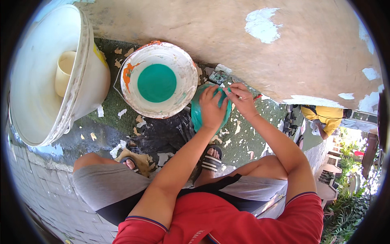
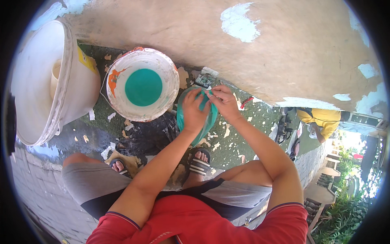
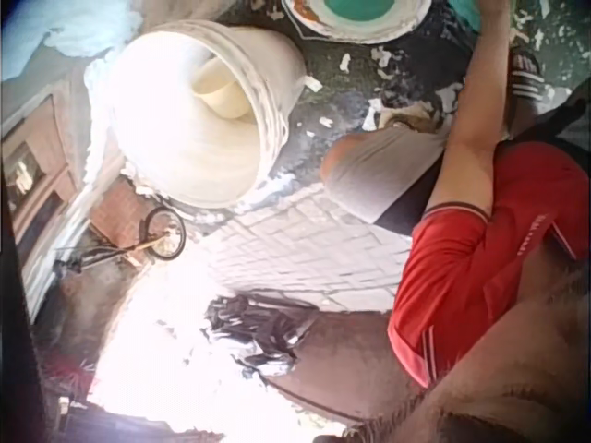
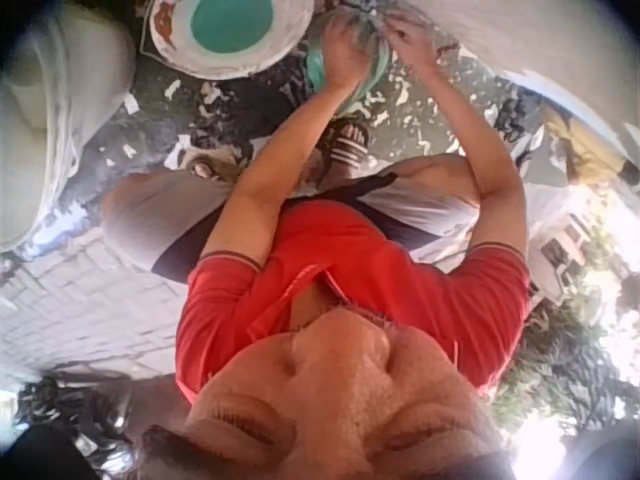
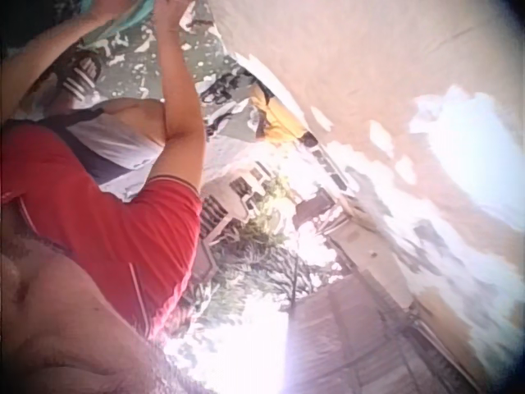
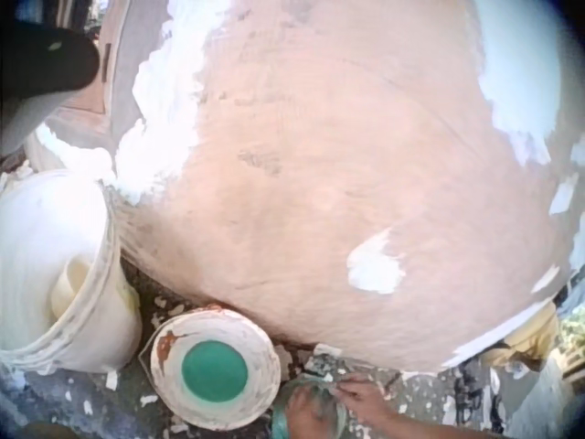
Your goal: The person prepares green paint by pouring pigment from a plastic bag into a small bucket and stirring it by hand, then uses a scoop to add water and continues mixing.
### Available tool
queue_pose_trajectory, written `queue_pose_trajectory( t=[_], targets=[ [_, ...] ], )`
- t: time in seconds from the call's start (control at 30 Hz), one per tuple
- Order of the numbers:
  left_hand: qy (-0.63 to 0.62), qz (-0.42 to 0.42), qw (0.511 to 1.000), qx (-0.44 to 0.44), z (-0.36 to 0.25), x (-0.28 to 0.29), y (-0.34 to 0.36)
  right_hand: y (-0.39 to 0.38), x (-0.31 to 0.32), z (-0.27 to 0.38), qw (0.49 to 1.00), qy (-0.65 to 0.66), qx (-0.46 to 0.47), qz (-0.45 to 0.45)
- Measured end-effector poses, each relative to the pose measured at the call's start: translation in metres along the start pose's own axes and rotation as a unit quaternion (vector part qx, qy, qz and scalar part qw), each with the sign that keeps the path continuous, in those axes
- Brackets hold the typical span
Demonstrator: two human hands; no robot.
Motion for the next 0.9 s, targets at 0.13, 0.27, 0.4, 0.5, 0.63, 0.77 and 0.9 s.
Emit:
queue_pose_trajectory(
  t=[0.13, 0.27, 0.4, 0.5, 0.63, 0.77, 0.9],
  targets=[
    [0.003, -0.03, 0.999, -0.037, 0.001, -0.006, 0.011, 0.001, 0.002, -0.005, 0.999, -0.027, 0.025, -0.004],
    [-0.015, -0.029, 0.999, -0.022, -0.003, -0.012, 0.01, 0.001, 0.002, -0.015, 0.999, -0.033, 0.037, -0.001],
    [-0.027, -0.038, 0.999, -0.02, -0.002, -0.011, 0.01, 0.005, -0.001, -0.005, 1.0, 0.017, 0.003, -0.007],
    [-0.022, -0.039, 0.999, -0.015, -0.004, -0.011, 0.011, 0.009, -0.001, -0.003, 1.0, 0.024, 0.001, -0.011],
    [-0.037, -0.044, 0.998, 0.002, -0.004, -0.01, 0.013, 0.017, -0.003, 0.003, 0.999, 0.025, -0.006, -0.019],
    [-0.048, -0.052, 0.997, 0.012, -0.002, -0.009, 0.014, 0.024, -0.004, 0.015, 0.999, 0.036, 0.004, -0.02],
    [-0.062, -0.037, 0.997, 0.035, -0.004, -0.01, 0.011, 0.048, -0.004, 0.036, 0.999, 0.03, 0.017, -0.015]
  ],
)
Point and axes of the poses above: each hand's wrist, its own y-axis towards the middle knuckle, its own x-axis out of the back of the hand, z = x × y, the point moved 3 cm from there along y, towards the middle knuckle, and after that the axes turned 11 degrees about x, right-handed, at the moved point
